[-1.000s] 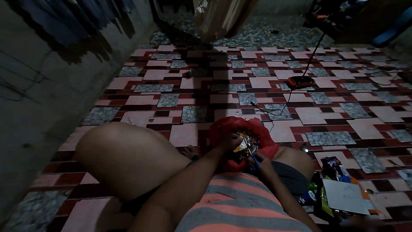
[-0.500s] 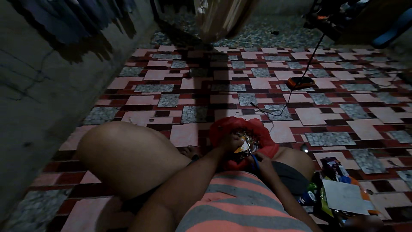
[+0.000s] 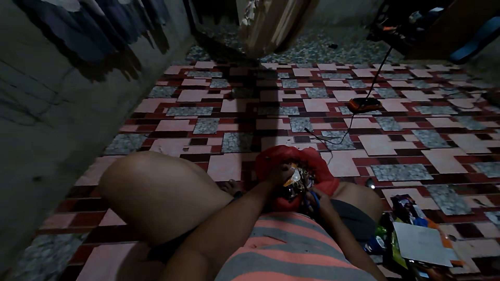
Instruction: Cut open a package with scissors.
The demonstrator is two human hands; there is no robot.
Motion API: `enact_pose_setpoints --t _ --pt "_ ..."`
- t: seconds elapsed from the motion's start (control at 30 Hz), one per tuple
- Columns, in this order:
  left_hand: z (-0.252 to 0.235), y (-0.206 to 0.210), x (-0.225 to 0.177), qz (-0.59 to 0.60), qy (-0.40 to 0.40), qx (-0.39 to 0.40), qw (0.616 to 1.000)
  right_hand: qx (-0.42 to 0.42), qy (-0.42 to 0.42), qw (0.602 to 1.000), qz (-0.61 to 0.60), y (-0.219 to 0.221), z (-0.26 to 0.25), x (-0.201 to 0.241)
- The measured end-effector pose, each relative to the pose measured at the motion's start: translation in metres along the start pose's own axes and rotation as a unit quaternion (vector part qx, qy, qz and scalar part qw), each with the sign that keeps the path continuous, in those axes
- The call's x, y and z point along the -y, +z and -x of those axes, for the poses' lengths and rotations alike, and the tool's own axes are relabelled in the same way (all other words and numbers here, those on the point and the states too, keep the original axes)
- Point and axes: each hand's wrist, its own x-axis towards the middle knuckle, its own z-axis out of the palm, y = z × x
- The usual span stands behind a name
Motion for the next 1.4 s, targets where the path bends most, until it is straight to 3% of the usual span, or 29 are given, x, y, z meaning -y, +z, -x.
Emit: enact_pose_setpoints --t 0.6,0.93,1.13,1.27,1.4 --pt "0.004 0.000 -0.007 -0.010 -0.004 0.007 1.000 0.001 -0.031 0.999 0.013 -0.001 0.000 -0.003" --pt "0.003 -0.002 -0.010 -0.004 -0.025 0.022 0.999 -0.045 -0.076 0.993 0.072 0.004 0.000 -0.008" --pt "0.003 0.005 -0.006 0.000 -0.037 0.078 0.996 -0.038 -0.030 0.995 0.090 0.005 -0.001 0.000" --pt "0.005 0.006 -0.008 0.028 -0.044 0.100 0.994 -0.043 -0.034 0.995 0.084 0.003 -0.002 -0.002" --pt "0.006 0.002 -0.011 -0.023 -0.050 0.145 0.988 -0.063 -0.062 0.993 0.073 0.003 -0.003 -0.005"
